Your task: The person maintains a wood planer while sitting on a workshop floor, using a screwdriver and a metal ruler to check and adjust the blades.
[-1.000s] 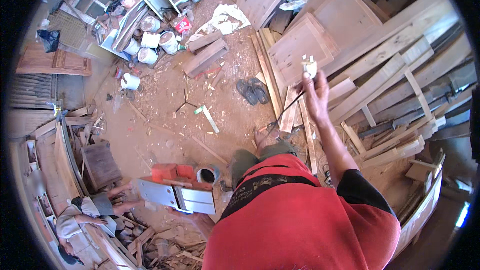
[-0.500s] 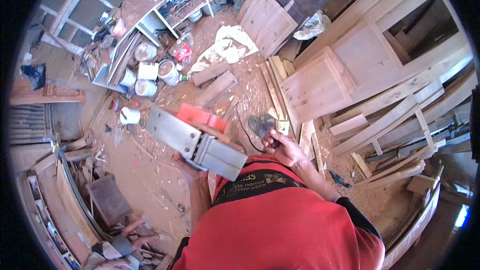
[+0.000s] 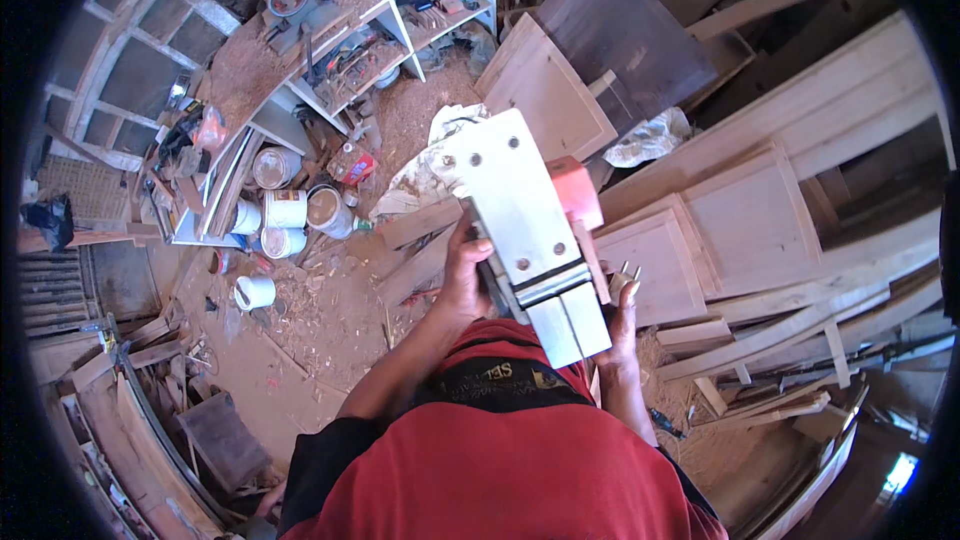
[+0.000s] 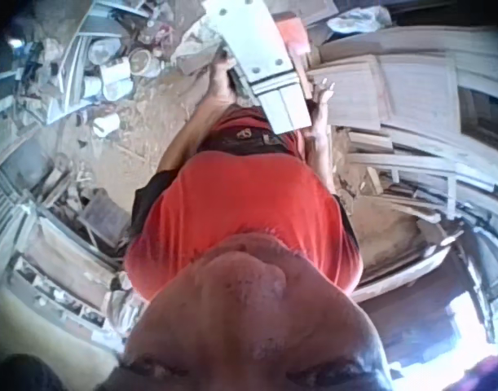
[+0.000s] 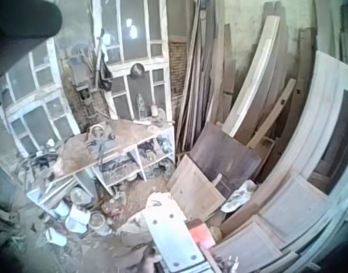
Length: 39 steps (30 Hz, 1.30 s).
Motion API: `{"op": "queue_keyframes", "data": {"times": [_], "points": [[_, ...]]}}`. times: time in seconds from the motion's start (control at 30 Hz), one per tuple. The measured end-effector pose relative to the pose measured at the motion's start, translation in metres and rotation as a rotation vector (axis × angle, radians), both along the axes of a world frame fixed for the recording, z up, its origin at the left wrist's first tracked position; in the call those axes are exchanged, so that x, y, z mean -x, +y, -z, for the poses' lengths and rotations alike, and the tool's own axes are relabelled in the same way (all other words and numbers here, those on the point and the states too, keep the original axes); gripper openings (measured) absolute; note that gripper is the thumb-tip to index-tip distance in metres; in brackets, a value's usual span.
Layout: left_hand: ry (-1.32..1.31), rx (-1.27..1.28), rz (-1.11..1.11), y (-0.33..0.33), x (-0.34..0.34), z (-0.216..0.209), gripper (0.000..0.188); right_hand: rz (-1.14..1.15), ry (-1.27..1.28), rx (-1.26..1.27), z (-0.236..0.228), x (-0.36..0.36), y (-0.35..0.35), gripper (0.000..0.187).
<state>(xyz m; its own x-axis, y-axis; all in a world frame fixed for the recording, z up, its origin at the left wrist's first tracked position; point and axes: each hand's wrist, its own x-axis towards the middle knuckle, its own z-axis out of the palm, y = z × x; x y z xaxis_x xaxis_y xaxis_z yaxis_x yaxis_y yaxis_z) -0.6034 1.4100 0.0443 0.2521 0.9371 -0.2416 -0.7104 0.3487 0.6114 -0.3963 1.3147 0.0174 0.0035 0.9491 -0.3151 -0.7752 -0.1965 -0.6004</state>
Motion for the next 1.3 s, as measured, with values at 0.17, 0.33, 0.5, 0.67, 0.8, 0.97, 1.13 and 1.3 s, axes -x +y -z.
{"op": "queue_keyframes", "data": {"times": [0.17,0.33,0.5,0.67,0.8,0.97,1.13,1.3], "points": [[-0.063,0.026,0.134,0.105,-0.044,0.004,0.079,-0.053,-0.093,0.097,-0.008,-0.04,0.092,0.082],[-0.043,0.073,0.211,0.175,-0.074,0.014,0.075,0.05,-0.169,0.132,0.001,-0.061,0.153,0.083],[-0.067,0.163,0.3,0.248,-0.09,0.051,0.075,0.094,-0.262,0.29,0.035,-0.075,0.201,0.073],[-0.049,0.236,0.428,0.324,-0.086,0.135,0.081,0.185,-0.349,0.403,0.092,-0.069,0.265,0.068],[0.034,0.28,0.386,0.378,-0.073,0.223,0.132,0.227,-0.218,0.513,0.165,-0.062,0.328,0.072],[0.094,0.276,0.46,0.467,-0.026,0.323,0.127,0.257,-0.134,0.711,0.262,-0.019,0.425,0.079],[0.188,0.409,0.451,0.528,0.027,0.396,0.111,0.08,-0.113,0.703,0.335,0.018,0.499,0.085],[0.126,0.509,0.314,0.55,0.053,0.441,0.081,0.012,-0.036,0.789,0.38,0.037,0.543,0.088]]}}
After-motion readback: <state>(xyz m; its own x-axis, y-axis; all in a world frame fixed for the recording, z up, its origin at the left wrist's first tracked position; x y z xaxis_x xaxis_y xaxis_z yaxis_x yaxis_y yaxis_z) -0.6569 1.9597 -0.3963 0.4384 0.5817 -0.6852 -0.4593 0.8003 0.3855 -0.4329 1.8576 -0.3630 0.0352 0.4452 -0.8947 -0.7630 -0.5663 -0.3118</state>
